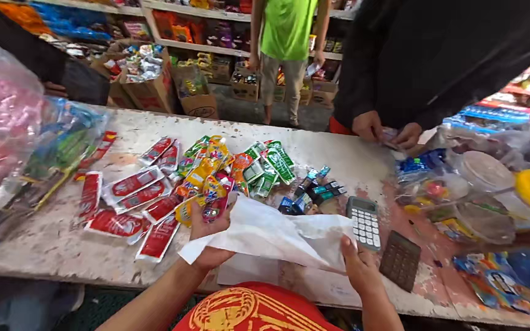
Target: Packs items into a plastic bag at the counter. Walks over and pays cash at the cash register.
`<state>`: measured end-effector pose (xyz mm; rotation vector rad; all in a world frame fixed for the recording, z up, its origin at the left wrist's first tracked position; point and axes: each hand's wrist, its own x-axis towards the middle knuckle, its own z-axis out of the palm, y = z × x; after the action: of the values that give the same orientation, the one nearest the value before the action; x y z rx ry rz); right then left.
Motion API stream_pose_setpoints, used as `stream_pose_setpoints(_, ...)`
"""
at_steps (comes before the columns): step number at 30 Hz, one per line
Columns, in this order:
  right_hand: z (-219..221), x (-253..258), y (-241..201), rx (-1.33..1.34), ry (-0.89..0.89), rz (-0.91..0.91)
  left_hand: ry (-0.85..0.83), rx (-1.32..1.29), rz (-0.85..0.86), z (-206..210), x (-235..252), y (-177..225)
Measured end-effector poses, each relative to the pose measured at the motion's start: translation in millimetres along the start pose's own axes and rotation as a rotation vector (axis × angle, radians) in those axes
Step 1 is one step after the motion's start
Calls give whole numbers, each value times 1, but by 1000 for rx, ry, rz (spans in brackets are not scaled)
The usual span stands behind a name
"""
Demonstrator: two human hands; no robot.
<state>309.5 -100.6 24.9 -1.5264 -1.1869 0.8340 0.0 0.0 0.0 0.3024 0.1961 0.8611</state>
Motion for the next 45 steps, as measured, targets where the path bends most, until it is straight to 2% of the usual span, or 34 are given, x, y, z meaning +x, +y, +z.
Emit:
stream_pose_setpoints(3,-4,2,9,-74,18,-36,140,363,-82,-2,-10,-4)
stream_pose_setpoints(5,-8,2,13,-90,-10,-38,318,671,-109,13,-8,-5)
stream_pose_setpoints(8,-15,3,20,-78,-78,-25,477,878,-136,-1,8,-6)
stream_pose_setpoints(10,-22,4,20,-146,-122,46,498,878,-180,-10,13,-7)
stream_pose_setpoints(13,-34,12,24,-495,-102,140,545,833,-151,-17,14,-11)
stream_pose_setpoints(16,-40,14,37,-707,73,-49,567,835,-105,-19,13,-11)
stream_pose_setpoints(19,-29,13,28,-657,222,-273,545,841,-109,-14,12,-7)
stream_pose_setpoints(21,-12,12,17,-578,179,-371,524,840,-113,-8,10,-7)
stream_pose_setpoints(23,9,11,12,-487,64,-430,494,852,-108,-2,9,-10)
stream_pose_setpoints(26,40,11,8,-358,-145,-452,461,875,-107,2,9,-16)
stream_pose_setpoints(30,68,7,-1,-314,-305,-459,487,893,-131,3,6,-26)
stream_pose_setpoints(35,90,-5,2,-378,-328,-507,516,831,-162,0,3,-34)
stream_pose_setpoints(45,91,-11,7,-395,-277,-449,466,819,-188,-3,7,-42)
